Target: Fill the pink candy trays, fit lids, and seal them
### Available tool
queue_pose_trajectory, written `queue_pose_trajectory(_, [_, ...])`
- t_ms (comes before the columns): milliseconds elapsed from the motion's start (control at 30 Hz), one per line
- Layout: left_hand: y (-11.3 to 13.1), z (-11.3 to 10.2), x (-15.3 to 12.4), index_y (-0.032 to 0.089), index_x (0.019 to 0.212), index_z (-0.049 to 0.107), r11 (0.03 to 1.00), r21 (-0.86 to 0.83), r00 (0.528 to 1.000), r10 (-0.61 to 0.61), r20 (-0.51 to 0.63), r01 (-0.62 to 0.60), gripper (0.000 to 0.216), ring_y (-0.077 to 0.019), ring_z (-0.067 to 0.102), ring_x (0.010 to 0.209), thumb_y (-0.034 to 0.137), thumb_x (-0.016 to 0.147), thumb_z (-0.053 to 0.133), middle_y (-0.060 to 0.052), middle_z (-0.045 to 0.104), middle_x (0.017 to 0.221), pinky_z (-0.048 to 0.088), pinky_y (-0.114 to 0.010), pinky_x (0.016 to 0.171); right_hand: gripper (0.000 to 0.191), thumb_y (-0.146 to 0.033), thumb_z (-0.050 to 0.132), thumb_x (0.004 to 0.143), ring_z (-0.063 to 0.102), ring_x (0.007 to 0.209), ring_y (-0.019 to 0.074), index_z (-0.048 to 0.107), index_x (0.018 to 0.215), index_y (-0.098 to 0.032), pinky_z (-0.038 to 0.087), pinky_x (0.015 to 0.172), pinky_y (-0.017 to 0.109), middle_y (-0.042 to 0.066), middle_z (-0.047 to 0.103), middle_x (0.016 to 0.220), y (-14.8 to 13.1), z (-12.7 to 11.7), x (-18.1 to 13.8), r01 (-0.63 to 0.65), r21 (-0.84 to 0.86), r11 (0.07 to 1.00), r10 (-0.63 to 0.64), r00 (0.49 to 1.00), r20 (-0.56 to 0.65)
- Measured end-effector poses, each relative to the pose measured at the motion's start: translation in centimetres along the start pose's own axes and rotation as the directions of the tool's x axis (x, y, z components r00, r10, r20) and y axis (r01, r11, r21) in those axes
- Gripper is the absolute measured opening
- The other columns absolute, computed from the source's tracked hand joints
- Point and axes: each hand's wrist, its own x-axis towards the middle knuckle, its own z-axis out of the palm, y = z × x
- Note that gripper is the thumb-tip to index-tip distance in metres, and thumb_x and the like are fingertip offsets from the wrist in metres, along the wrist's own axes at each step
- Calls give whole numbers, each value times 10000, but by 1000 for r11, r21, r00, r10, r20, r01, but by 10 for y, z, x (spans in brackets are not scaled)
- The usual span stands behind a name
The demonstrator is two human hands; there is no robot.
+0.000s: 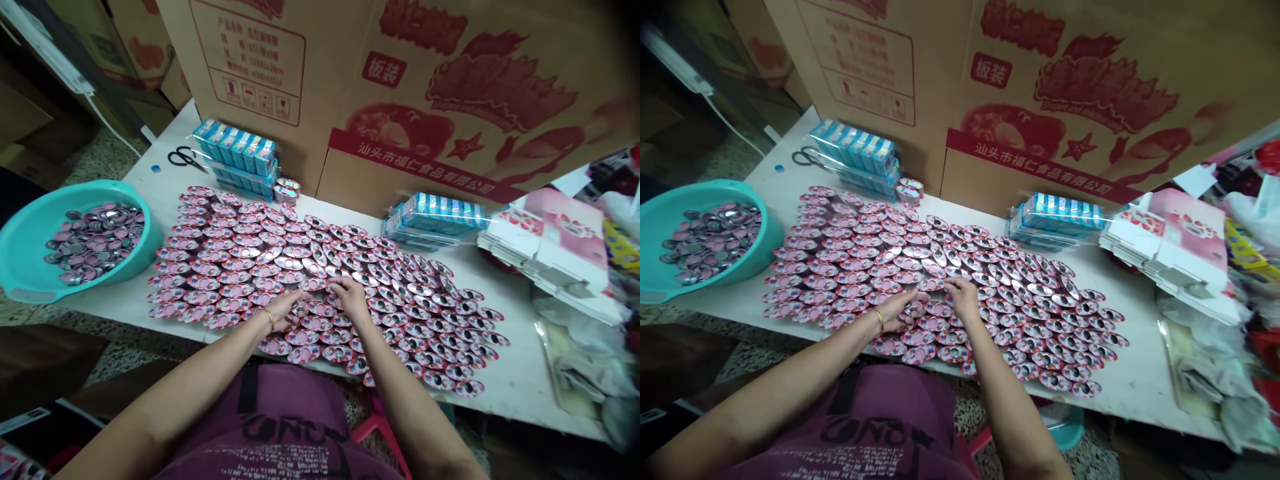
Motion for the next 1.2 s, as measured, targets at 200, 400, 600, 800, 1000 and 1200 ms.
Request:
queue_pose_trajectory(200, [-4, 4, 3, 138, 723, 511, 994, -48, 996, 93, -7, -93, 185, -21, 379, 405, 228, 622, 638, 25, 474, 567, 165, -117, 337, 314, -211, 440, 772, 494, 995, 157, 525, 1071, -253, 360, 891, 315, 22, 565, 1063, -15, 27, -39, 230, -91, 969, -207, 955, 212])
queue_pose_trajectory(400, [-2, 23, 9, 124, 752, 543, 941, 95, 944, 328, -31, -324, 250, -23, 380, 415, 330, 638, 627, 14, 510, 594, 217, -138, 354, 359, -239, 385, 784, 560, 722, 134, 426, 1140, -214, 464, 655, 265, 49, 575, 939, -8, 48, -35, -13, 193, 981, 32, 995, -98])
queue_pose_trajectory(600, [-4, 32, 14, 124, 754, 544, 937, 117, 930, 342, -132, -328, 248, -30, 397, 404, 282, 601, 657, 39, 487, 506, 231, -137, 369, 321, -280, 400, 760, 562, 698, 148, 533, 1037, -187, 446, 626, 264, 42, 616, 831, 10, 41, -23, -130, 120, 984, 143, 984, -106])
queue_pose_trajectory(800, [2, 7, 9, 124, 763, 553, 960, 1, 949, 277, -150, -280, 200, -62, 505, 552, 245, 627, 635, -50, 590, 749, 310, -133, 401, 227, -265, 443, 733, 564, 769, 151, 615, 857, -183, 406, 721, 256, 35, 633, 812, 18, -13, 28, -203, -411, 889, 145, 975, -168])
queue_pose_trajectory(1000, [14, 1, -3, 151, 856, 546, 965, -65, 963, 245, -110, -253, 214, -73, 524, 583, 144, 646, 587, -59, 599, 797, 326, -124, 399, 355, -253, 559, 666, 554, 882, 233, 529, 1003, -145, 410, 716, 303, 125, 600, 932, 7, -20, 84, -239, -845, 479, 292, 951, -103])
queue_pose_trajectory(1200, [22, 3, -5, 174, 897, 513, 958, -20, 949, 281, -141, -286, 272, -88, 537, 599, 145, 637, 588, -61, 603, 848, 320, -131, 399, 424, -252, 630, 609, 551, 908, 238, 534, 1010, -154, 416, 717, 305, 134, 579, 981, 4, -20, 106, -259, -890, 375, 452, 889, -68])
